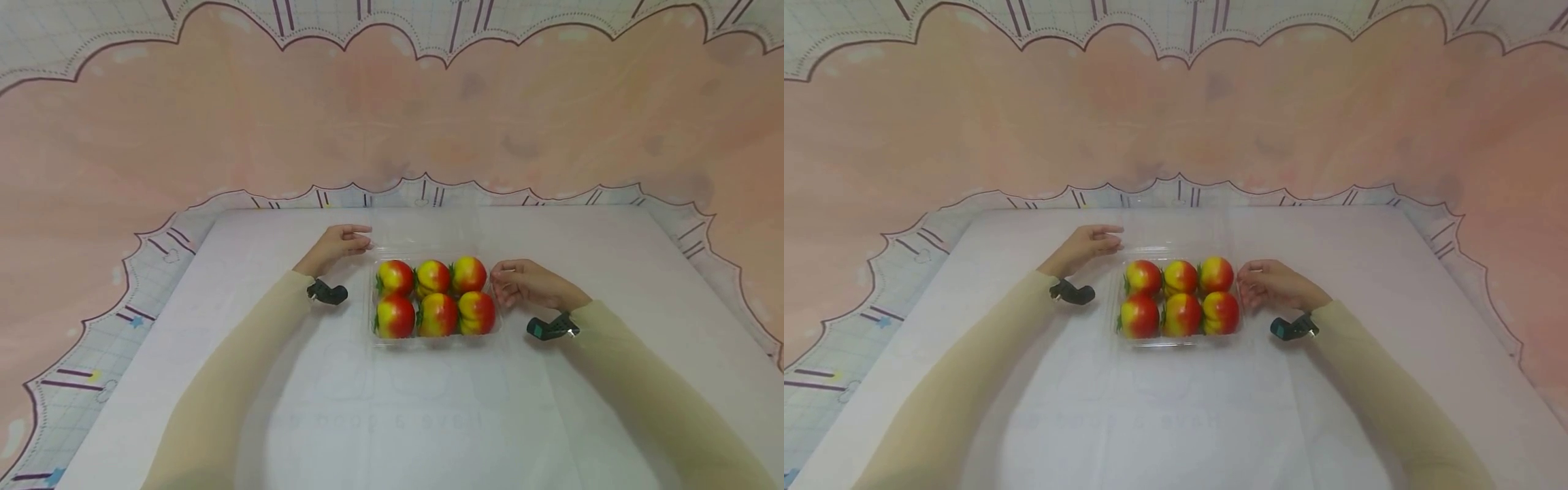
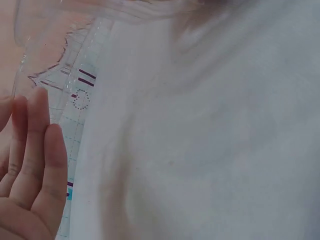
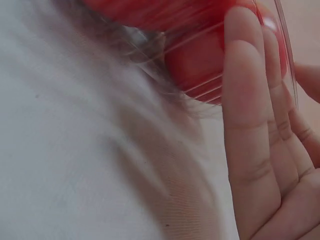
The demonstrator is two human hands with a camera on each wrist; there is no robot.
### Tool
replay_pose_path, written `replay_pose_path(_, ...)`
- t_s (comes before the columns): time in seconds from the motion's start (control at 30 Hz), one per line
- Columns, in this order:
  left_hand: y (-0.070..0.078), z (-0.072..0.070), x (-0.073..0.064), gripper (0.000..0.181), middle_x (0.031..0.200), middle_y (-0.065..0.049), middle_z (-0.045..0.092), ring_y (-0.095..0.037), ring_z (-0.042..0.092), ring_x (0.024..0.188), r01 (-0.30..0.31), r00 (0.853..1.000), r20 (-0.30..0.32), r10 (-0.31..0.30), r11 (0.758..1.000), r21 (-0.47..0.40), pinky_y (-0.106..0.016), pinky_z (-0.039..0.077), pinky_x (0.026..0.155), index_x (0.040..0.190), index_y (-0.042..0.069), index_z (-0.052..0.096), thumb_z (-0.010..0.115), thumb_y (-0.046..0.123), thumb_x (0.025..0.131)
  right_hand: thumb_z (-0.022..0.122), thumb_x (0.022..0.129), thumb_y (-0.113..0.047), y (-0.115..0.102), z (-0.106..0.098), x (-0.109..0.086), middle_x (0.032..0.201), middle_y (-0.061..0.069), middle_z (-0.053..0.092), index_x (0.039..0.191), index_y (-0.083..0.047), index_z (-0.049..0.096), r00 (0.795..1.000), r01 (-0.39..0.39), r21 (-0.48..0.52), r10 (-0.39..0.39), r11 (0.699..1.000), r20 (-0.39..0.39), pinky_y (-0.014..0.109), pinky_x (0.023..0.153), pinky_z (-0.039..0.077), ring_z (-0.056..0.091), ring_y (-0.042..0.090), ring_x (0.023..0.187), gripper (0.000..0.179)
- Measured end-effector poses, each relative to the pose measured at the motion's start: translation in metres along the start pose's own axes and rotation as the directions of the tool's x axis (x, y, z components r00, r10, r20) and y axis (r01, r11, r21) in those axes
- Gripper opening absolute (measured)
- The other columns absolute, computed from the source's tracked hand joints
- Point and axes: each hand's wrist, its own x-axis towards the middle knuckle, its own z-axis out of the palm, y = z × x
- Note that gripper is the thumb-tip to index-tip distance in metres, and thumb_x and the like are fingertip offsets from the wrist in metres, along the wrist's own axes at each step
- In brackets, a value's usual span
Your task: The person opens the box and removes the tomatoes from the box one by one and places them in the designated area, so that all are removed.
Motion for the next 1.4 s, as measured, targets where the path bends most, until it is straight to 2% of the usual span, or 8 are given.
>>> replay_pose_path(0.27, -0.011, -0.001, -0.007, 0.047, 0.116, -0.016, 0.063, -0.013, 0.066, 0.094, -0.029, 0.995, 0.092, 0.032, 0.999, -0.029, -0.031, 0.051, 0.097, 0.134, 0.002, 0.049, 0.058, 0.024, 0.093, 0.042, 0.1, -0.012, -0.001, -0.003, 0.002, 0.08, -0.003, 0.066, 0.098, -0.014, 0.056, 0.999, 0.005, 0.056, -0.002, 0.998, -0.036, 0.02, 0.064, 0.057, 0.064, 0.009, 0.067, 0.015)
replay_pose_path(0.4, -0.011, 0.005, -0.009, 0.048, 0.129, -0.02, 0.055, -0.009, 0.064, 0.094, 0.039, 0.996, 0.082, -0.036, 0.999, -0.037, -0.032, 0.047, 0.102, 0.14, 0.006, 0.042, 0.053, 0.021, 0.096, 0.041, 0.1, -0.011, -0.002, -0.002, 0.002, 0.079, -0.003, 0.067, 0.097, -0.014, 0.056, 0.999, 0.011, 0.061, -0.008, 0.998, -0.04, 0.019, 0.063, 0.057, 0.064, 0.009, 0.067, 0.015)
replay_pose_path(0.53, -0.009, 0.01, -0.015, 0.049, 0.126, -0.014, 0.055, -0.003, 0.063, 0.087, 0.078, 0.993, 0.089, -0.072, 0.994, -0.074, -0.032, 0.047, 0.102, 0.144, 0.008, 0.035, 0.049, 0.016, 0.098, 0.042, 0.1, -0.011, -0.002, -0.002, 0.002, 0.079, -0.004, 0.067, 0.097, -0.014, 0.056, 0.999, 0.011, 0.061, -0.008, 0.998, -0.047, 0.019, 0.063, 0.057, 0.064, 0.009, 0.067, 0.015)
replay_pose_path(0.8, -0.009, 0.014, -0.03, 0.056, 0.117, -0.005, 0.059, -0.005, 0.062, 0.093, 0.06, 0.987, 0.156, -0.043, 0.992, -0.111, -0.041, 0.04, 0.108, 0.147, 0.009, 0.028, 0.05, 0.015, 0.097, 0.044, 0.1, -0.014, -0.001, -0.003, 0.002, 0.081, -0.003, 0.066, 0.1, -0.014, 0.055, 0.998, -0.01, 0.011, 0.01, 1.0, -0.065, 0.021, 0.066, 0.057, 0.064, 0.011, 0.071, 0.011)
replay_pose_path(0.97, -0.009, 0.015, -0.038, 0.056, 0.125, -0.013, 0.057, -0.006, 0.062, 0.095, 0.06, 0.985, 0.169, -0.045, 0.995, -0.085, -0.044, 0.039, 0.109, 0.147, 0.008, 0.028, 0.05, 0.016, 0.096, 0.044, 0.099, -0.013, 0.0, -0.003, 0.001, 0.082, -0.003, 0.066, 0.104, -0.012, 0.053, 0.997, -0.016, -0.025, 0.014, 1.0, -0.07, 0.022, 0.068, 0.058, 0.064, 0.011, 0.074, 0.01)
replay_pose_path(1.1, -0.005, 0.018, -0.043, 0.056, 0.136, -0.025, 0.049, -0.019, 0.061, 0.107, 0.042, 0.989, 0.143, -0.039, 0.999, -0.024, -0.043, 0.04, 0.108, 0.146, 0.006, 0.029, 0.052, 0.013, 0.096, 0.045, 0.099, -0.011, 0.0, -0.002, 0.001, 0.084, -0.003, 0.066, 0.107, -0.01, 0.05, 0.997, -0.021, -0.03, 0.019, 0.999, -0.073, 0.023, 0.07, 0.058, 0.064, 0.011, 0.075, 0.01)
replay_pose_path(1.2, 0.0, 0.02, -0.048, 0.058, 0.138, -0.027, 0.045, -0.032, 0.054, 0.119, 0.019, 0.995, 0.098, -0.026, 0.997, 0.072, -0.043, 0.041, 0.107, 0.146, 0.002, 0.028, 0.053, 0.012, 0.095, 0.046, 0.098, -0.01, 0.0, -0.002, 0.001, 0.084, -0.004, 0.067, 0.108, -0.01, 0.049, 0.997, -0.024, -0.026, 0.022, 0.999, -0.078, 0.023, 0.07, 0.058, 0.065, 0.011, 0.075, 0.011)
replay_pose_path(1.4, 0.013, 0.02, -0.058, 0.058, 0.14, -0.022, 0.045, -0.037, 0.049, 0.124, -0.034, 0.999, 0.029, 0.027, 0.957, 0.287, -0.047, 0.041, 0.107, 0.144, 0.003, 0.032, 0.057, 0.015, 0.093, 0.046, 0.098, -0.011, 0.001, -0.002, 0.0, 0.085, -0.004, 0.068, 0.108, -0.011, 0.05, 0.996, -0.03, -0.03, 0.027, 0.999, -0.089, 0.022, 0.071, 0.058, 0.065, 0.012, 0.075, 0.011)
